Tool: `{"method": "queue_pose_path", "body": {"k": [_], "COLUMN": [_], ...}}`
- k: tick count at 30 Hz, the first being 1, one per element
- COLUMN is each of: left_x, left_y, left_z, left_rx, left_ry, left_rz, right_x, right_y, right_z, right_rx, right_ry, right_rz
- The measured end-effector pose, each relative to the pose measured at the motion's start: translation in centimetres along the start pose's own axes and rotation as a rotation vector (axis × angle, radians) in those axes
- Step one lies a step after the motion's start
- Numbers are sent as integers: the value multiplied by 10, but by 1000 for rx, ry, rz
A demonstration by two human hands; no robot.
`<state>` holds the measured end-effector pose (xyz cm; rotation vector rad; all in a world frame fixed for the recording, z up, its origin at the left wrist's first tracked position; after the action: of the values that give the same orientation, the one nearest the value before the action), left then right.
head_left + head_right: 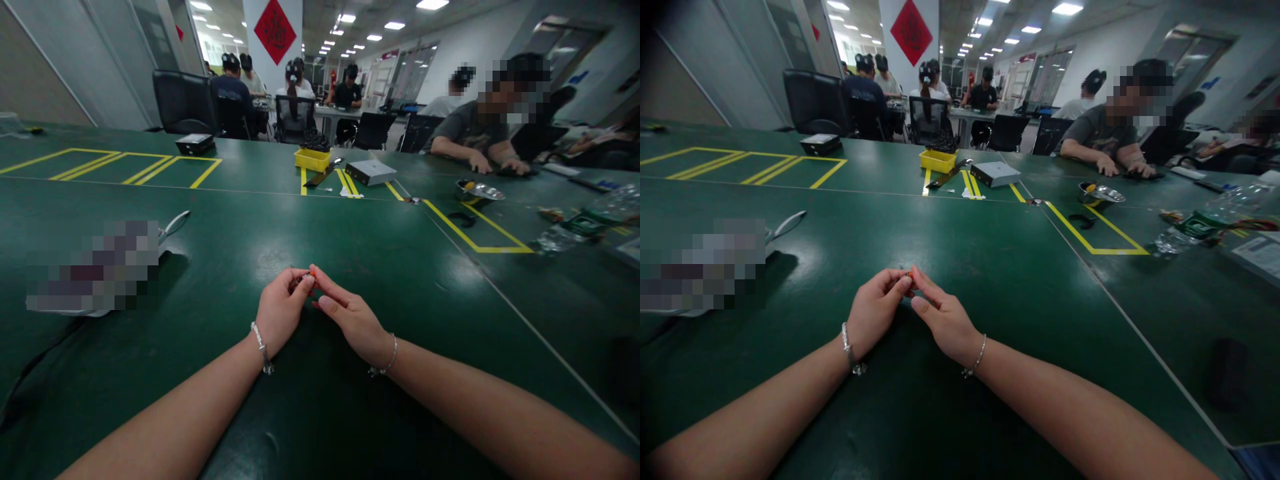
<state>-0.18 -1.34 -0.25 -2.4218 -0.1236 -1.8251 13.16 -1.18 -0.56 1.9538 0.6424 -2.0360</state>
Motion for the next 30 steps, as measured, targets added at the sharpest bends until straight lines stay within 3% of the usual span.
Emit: {"method": "queue_pose_path", "body": {"k": [7, 12, 17, 30], "left_x": [3, 3, 2, 0], "left_y": [-2, 2, 3, 2], "left_z": [0, 5, 7, 5], "left_rx": [-86, -285, -424, -434], "left_ry": [-12, -18, 87, 12], "left_rz": [-51, -29, -10, 1], "right_x": [-1, -6, -9, -11], "right_y": [-1, -2, -2, -3], "right_z": [-7, -17, -20, -18], "right_rx": [21, 100, 85, -4], "right_ry": [242, 462, 583, 627], "right_rz": [-147, -264, -338, -359]}}
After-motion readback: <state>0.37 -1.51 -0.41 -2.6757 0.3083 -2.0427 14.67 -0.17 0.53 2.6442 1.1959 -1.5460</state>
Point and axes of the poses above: each hand's wrist, its own y-axis away from the middle knuckle, its own z-axis out of the palm, x = y × z, the point moved 2 cm from there along -y, towards the middle knuckle, and after that the axes turned 5 degrees about -z, right-handed, at the moved point
